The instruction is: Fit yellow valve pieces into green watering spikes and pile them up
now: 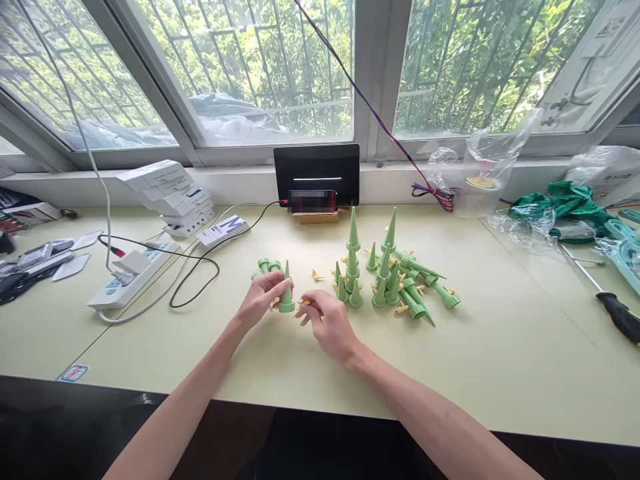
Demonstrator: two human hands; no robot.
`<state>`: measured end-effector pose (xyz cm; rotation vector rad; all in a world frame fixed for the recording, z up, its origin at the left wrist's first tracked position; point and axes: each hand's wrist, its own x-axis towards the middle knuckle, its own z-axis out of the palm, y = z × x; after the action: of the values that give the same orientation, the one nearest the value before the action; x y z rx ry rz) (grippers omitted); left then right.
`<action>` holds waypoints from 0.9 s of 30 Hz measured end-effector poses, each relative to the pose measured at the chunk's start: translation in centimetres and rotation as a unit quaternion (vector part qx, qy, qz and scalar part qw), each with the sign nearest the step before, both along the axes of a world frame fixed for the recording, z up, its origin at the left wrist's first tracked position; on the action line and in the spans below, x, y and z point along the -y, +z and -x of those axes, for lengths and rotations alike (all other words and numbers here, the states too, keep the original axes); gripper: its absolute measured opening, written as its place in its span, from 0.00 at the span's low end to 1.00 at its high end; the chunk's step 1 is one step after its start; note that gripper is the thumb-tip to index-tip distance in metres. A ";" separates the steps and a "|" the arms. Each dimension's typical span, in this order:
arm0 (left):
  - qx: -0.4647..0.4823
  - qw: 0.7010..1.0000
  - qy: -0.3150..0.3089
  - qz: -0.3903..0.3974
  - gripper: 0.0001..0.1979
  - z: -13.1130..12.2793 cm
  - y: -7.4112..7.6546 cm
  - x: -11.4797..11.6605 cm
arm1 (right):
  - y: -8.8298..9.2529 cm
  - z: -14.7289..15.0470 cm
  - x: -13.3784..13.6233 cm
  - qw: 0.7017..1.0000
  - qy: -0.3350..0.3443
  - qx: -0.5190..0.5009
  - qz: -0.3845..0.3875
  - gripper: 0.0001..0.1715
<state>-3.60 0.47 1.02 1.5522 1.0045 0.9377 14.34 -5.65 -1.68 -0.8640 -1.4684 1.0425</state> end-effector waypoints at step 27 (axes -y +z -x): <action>0.011 0.999 -0.043 -0.005 0.15 -0.5 -0.1 0.4 | 0.4 -0.3 0.3 0.998 -0.041 0.008 0.038 0.07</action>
<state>-3.06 0.10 0.92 1.5781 0.9112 0.8990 14.59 -5.98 -1.31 -0.9814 -1.4023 1.0367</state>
